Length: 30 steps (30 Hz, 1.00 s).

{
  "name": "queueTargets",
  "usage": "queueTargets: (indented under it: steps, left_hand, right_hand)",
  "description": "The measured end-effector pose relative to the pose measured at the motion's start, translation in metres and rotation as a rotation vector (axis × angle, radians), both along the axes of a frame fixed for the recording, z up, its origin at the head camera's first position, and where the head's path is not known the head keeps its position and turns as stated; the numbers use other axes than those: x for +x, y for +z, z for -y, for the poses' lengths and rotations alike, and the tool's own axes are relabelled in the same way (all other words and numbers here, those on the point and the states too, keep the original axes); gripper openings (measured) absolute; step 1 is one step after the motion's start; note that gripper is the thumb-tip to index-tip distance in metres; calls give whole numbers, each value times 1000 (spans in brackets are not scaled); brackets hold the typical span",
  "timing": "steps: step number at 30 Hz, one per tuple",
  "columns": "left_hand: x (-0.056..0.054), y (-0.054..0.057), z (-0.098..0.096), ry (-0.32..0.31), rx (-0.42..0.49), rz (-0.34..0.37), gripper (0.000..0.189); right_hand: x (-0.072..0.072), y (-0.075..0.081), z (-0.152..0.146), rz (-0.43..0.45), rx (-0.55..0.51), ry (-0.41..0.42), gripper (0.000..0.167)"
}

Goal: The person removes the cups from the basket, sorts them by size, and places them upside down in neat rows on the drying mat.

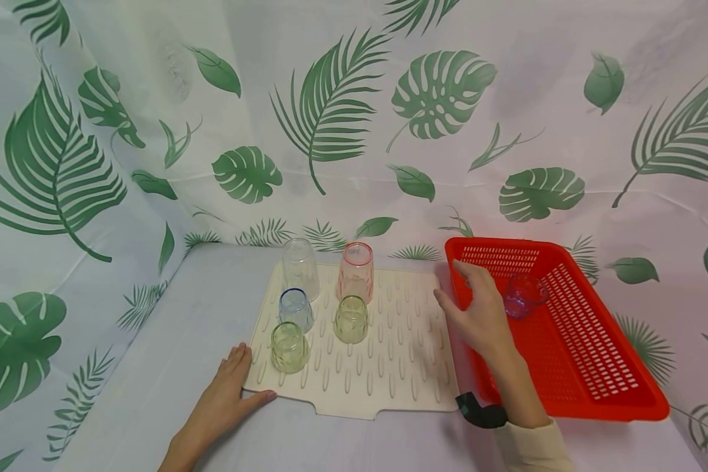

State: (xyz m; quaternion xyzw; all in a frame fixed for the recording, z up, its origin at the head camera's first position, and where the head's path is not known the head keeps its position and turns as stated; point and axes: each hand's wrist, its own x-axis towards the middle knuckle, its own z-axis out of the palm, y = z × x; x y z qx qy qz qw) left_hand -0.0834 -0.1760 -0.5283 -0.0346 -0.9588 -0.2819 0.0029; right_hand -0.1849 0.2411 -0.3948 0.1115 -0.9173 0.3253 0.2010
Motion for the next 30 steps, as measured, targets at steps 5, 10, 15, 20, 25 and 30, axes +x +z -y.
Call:
queueTargets:
  steps: [5,10,15,20,25,30]
  left_hand:
    - [0,0,0,4,-3,2,102]
    - [0,0,0,6,3,0,102]
    - [1,-1,0,4,6,0,101]
    - [2,0,0,2,15,-7,100]
    - [1,0,0,3,21,15,100]
    - [0,-1,1,-1,22,5,100]
  right_hand:
    - [-3,-1,-6,16,8,-16,71]
    - [-6,2,-15,55,20,-25,73]
    - [-9,0,-25,85,41,-44,73]
    - [-12,0,-31,115,64,-57,75]
    - [-14,0,-35,133,78,-63,77]
    - [-14,4,-37,135,88,-62,76]
